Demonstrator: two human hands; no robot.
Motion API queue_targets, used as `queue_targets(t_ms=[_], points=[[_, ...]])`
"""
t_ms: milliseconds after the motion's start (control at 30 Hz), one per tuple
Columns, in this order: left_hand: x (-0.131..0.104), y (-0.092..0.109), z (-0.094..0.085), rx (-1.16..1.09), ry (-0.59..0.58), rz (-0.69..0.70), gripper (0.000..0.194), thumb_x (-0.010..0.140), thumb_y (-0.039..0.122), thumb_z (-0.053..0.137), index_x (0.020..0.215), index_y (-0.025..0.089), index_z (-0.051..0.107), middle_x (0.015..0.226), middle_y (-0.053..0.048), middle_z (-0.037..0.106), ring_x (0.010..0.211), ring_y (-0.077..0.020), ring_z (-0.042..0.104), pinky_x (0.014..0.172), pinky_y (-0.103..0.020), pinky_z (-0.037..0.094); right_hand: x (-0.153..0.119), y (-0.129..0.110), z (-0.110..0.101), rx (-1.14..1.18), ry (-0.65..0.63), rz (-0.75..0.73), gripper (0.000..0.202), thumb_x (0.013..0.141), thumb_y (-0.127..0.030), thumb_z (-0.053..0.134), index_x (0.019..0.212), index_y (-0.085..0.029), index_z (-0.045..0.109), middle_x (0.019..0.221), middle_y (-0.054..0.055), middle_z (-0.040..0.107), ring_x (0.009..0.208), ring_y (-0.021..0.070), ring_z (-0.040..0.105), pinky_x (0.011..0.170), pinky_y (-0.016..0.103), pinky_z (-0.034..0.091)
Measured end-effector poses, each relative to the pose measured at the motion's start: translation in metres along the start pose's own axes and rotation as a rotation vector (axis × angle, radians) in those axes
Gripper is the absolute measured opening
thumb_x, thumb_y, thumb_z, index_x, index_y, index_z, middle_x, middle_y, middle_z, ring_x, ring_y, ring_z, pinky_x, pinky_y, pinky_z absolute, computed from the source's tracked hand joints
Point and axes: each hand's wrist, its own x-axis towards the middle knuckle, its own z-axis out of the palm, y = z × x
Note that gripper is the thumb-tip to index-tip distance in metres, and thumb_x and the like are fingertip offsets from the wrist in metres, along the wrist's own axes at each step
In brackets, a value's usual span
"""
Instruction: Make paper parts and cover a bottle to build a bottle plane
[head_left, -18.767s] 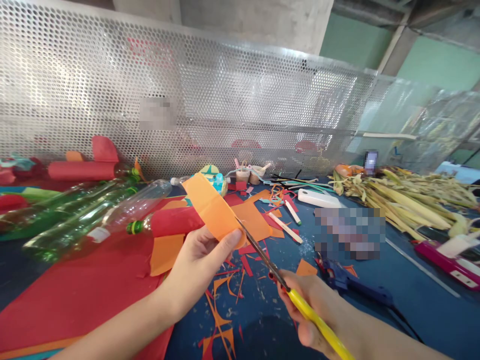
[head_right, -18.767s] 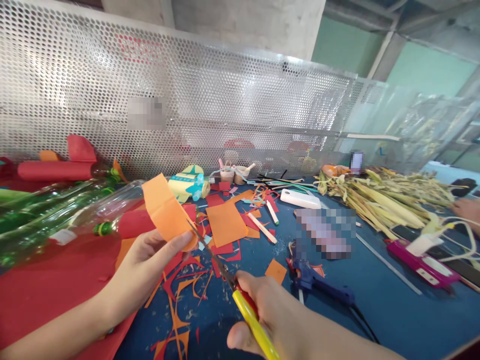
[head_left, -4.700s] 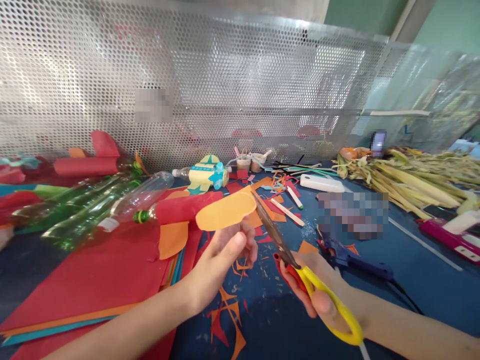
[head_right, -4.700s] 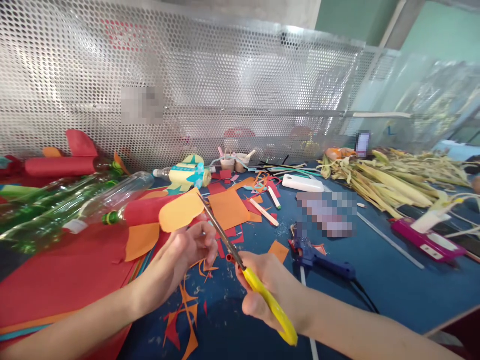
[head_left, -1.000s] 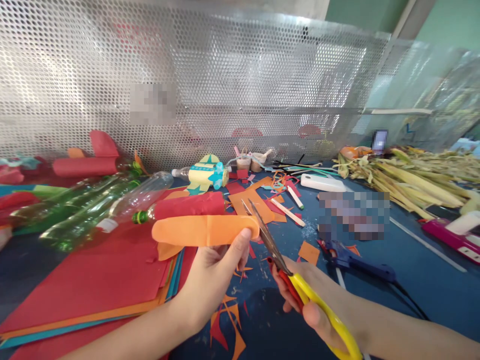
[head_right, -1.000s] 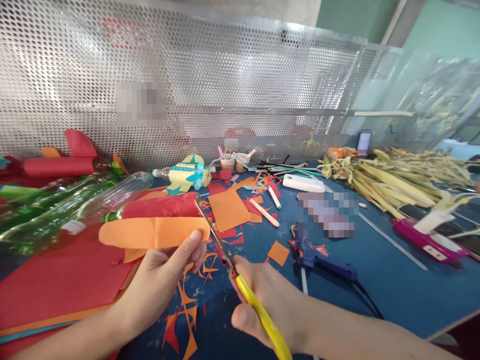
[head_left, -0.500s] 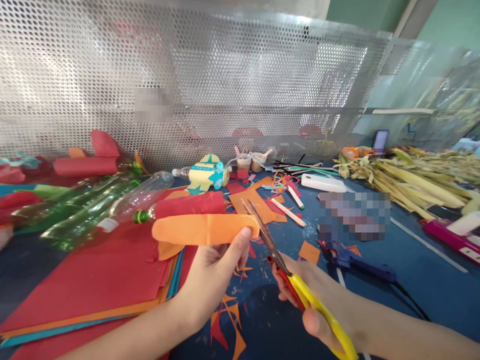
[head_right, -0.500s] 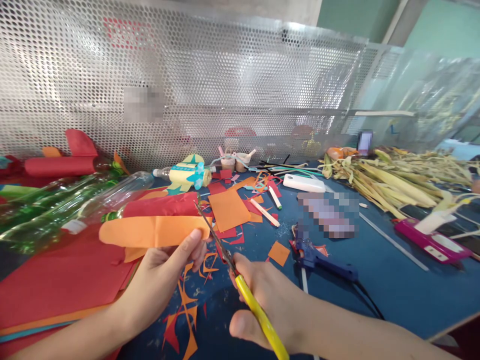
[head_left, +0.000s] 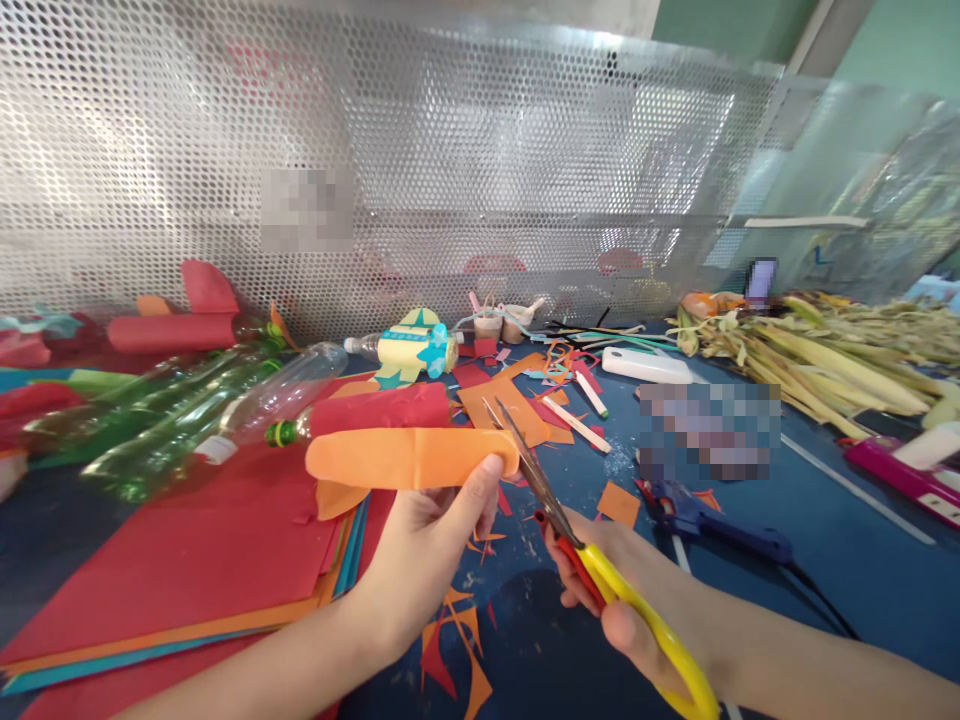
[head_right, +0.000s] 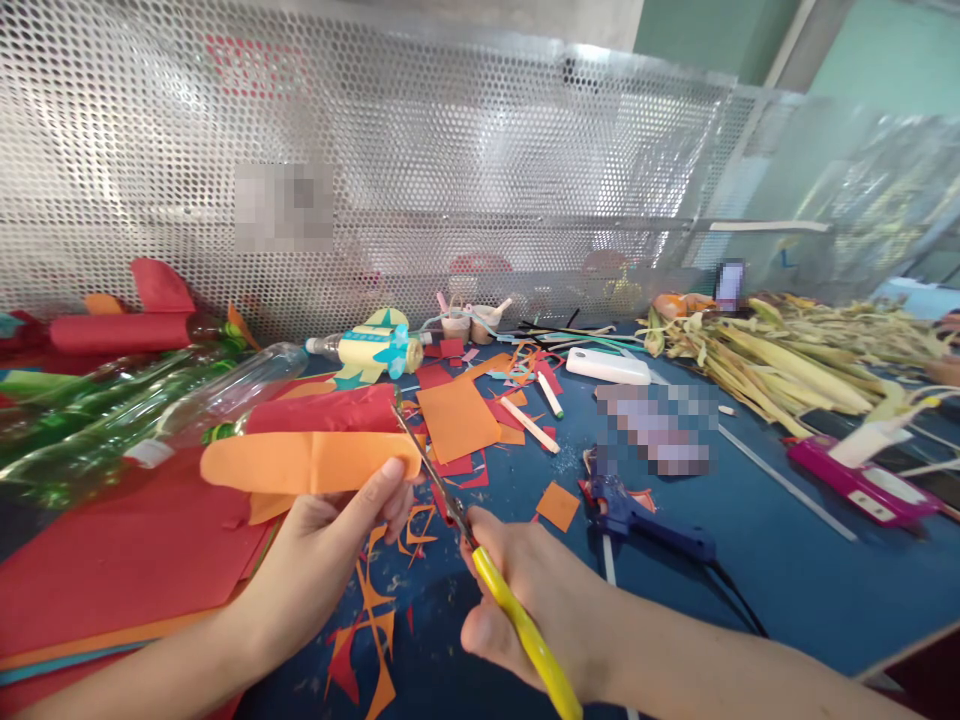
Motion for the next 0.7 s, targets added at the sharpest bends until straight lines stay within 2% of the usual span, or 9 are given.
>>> queue_targets(t_ms=[300,467,700], points=[[-0.0015,0.0015,0.0004,-0.020,0.005,-0.005,0.032,0.085,0.043,0.055,0.065,0.019,0.055,0.055,0.005,0.044,0.053,-0.0104,0.042,0.053,-0.023,0.038,0.0002,-0.0016,-0.0003,0.064,0.010,0.026,0.072,0.068,-0.090,0.023,0.082,-0.021,0.037,0.062,-0.006,0.034,0.049,0.0090,0.030,0.046,0.023,0.036],[-0.0011,0.0003,0.0003,-0.015,0.011,-0.002,0.031,0.085,0.044,0.055,0.068,0.019,0.057,0.055,0.004,0.044,0.053,-0.0113,0.041,0.053,-0.025,0.038,-0.0001,-0.0037,-0.0021,0.054,-0.009,0.023,0.075,0.066,-0.091,0.024,0.085,-0.020,0.039,0.063,-0.007,0.034,0.052,0.0095,0.032,0.051,0.024,0.040],[-0.0001,-0.0010,0.0006,-0.049,0.006,-0.010,0.033,0.085,0.043,0.057,0.062,0.020,0.052,0.055,0.005,0.043,0.053,-0.0107,0.041,0.054,-0.024,0.038,-0.0001,-0.0020,-0.0016,-0.008,-0.010,0.012,0.080,0.066,-0.092,0.024,0.092,-0.018,0.043,0.065,-0.006,0.037,0.053,0.0101,0.032,0.058,0.027,0.045]])
